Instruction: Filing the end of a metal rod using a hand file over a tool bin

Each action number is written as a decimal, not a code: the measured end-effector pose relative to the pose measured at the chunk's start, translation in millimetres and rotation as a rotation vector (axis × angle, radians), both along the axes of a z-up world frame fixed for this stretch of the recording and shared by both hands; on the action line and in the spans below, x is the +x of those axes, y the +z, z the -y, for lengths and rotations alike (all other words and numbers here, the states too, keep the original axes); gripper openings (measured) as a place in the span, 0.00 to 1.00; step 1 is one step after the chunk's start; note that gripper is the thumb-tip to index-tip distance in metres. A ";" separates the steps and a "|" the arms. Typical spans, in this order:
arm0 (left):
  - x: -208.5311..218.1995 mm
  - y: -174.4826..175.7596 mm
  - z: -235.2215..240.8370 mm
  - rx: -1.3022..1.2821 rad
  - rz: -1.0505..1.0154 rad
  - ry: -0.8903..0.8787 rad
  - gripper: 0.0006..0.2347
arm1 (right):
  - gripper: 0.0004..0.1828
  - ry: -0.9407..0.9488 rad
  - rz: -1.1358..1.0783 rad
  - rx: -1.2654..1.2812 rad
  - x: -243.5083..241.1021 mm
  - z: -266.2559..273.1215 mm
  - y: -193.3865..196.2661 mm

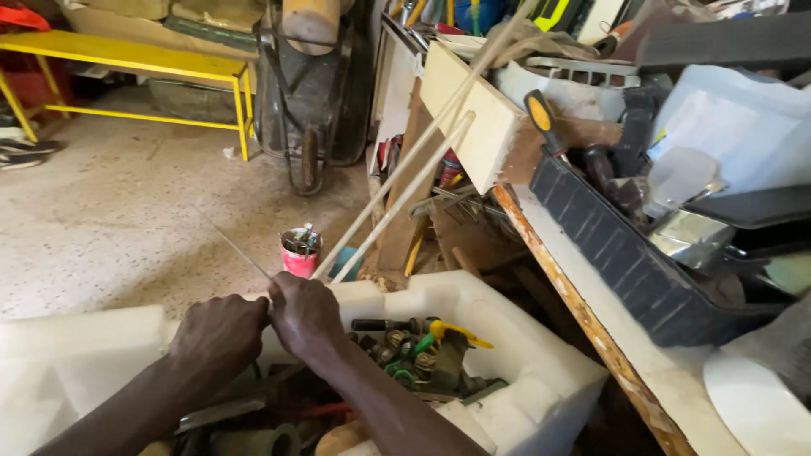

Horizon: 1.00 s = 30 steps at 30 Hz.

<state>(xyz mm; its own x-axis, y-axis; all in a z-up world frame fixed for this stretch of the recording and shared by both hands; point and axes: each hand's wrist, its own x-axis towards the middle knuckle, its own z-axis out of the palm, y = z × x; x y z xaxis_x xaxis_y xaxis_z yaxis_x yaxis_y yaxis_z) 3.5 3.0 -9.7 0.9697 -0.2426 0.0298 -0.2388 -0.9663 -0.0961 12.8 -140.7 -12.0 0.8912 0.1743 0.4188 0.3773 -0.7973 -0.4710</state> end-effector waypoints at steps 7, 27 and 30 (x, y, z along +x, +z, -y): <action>-25.4 46.0 8.8 -0.290 -0.151 0.162 0.10 | 0.13 0.022 0.195 0.010 -9.9 4.4 13.4; -2.4 18.2 -12.8 -0.572 -0.190 0.189 0.14 | 0.20 -0.045 -0.024 -0.269 -36.7 35.0 58.2; -7.8 23.0 -10.3 -0.604 -0.196 0.189 0.15 | 0.16 -0.003 -0.090 -0.370 -14.4 43.5 25.2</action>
